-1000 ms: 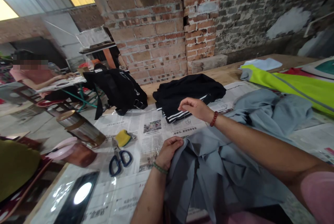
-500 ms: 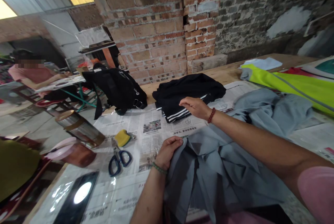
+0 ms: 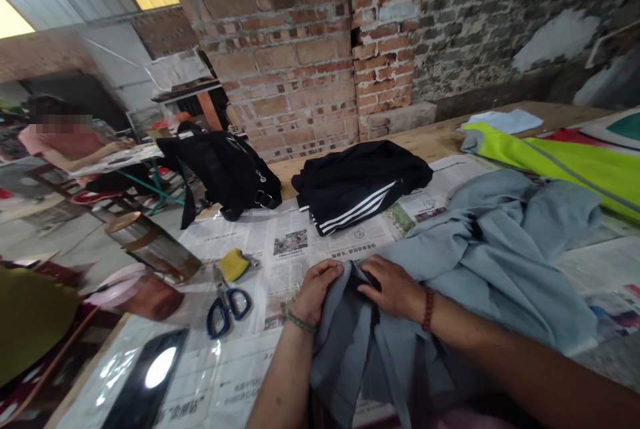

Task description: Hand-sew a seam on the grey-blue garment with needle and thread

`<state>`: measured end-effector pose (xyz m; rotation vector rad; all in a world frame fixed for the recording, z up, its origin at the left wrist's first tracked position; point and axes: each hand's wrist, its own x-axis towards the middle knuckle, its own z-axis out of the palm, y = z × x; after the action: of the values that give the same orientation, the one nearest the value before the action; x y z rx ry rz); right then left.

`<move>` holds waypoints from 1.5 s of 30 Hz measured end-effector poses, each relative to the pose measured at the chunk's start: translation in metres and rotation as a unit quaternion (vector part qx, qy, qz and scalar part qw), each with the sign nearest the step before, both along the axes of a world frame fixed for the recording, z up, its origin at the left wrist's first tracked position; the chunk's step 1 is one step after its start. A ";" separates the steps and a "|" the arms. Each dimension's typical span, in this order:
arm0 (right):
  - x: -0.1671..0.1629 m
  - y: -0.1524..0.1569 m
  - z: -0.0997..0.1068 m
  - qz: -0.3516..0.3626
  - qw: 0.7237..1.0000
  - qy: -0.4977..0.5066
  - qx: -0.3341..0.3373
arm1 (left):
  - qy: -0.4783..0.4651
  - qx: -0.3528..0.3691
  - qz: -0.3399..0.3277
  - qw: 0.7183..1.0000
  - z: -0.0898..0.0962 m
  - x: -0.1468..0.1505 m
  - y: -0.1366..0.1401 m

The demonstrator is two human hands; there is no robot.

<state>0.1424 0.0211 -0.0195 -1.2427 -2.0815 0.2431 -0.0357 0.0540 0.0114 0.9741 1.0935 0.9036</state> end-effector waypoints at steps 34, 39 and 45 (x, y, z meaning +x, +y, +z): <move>0.080 0.005 -0.024 -0.001 0.998 0.042 0.049 | 0.552 0.480 -0.055 0.680 -0.016 -0.044 -0.089; 0.080 0.005 -0.024 0.003 0.998 0.046 0.037 | 0.649 0.434 -0.066 0.621 -0.005 -0.032 -0.093; 0.080 0.004 -0.022 0.001 0.998 0.051 0.032 | 0.719 0.382 -0.052 0.579 0.002 0.012 -0.102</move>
<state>0.2222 0.0247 -0.0416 -1.1661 -1.9889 0.2352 -0.0234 -0.0483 0.0137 2.7390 1.9416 0.2440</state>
